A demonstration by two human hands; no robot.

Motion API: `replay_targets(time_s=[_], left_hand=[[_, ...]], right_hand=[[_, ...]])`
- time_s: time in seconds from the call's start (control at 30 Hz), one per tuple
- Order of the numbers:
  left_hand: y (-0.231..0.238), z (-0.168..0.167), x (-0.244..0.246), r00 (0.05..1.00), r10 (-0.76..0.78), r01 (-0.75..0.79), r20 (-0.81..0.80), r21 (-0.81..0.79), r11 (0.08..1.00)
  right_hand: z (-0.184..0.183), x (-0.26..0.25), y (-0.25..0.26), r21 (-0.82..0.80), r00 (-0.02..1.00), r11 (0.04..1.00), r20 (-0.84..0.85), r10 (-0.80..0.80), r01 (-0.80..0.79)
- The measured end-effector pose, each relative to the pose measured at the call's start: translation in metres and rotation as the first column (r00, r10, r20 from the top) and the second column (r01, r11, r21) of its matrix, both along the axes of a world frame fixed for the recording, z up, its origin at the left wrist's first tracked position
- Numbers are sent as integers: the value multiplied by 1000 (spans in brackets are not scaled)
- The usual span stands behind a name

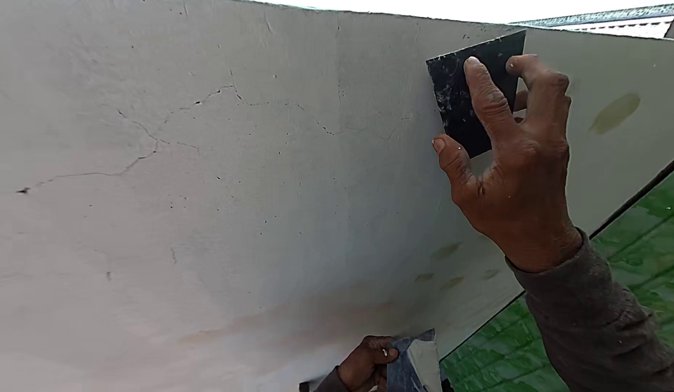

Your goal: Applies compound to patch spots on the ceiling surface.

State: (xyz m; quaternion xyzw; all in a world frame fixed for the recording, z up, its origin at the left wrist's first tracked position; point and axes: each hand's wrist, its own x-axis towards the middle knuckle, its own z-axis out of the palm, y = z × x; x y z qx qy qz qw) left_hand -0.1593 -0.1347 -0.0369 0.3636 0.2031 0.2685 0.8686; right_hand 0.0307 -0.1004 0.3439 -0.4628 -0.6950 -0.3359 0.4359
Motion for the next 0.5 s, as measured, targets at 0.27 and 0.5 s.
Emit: replay_targets(time_s=[0.27, 0.5], left_hand=[[2, 6, 32, 998, -60, 58, 31, 70, 996], [-7, -9, 38, 997, -50, 48, 60, 31, 998]], right_hand=[[-30, -72, 1, 115, 971, 985, 215, 102, -129], [-44, -93, 5, 94, 962, 994, 262, -81, 58]])
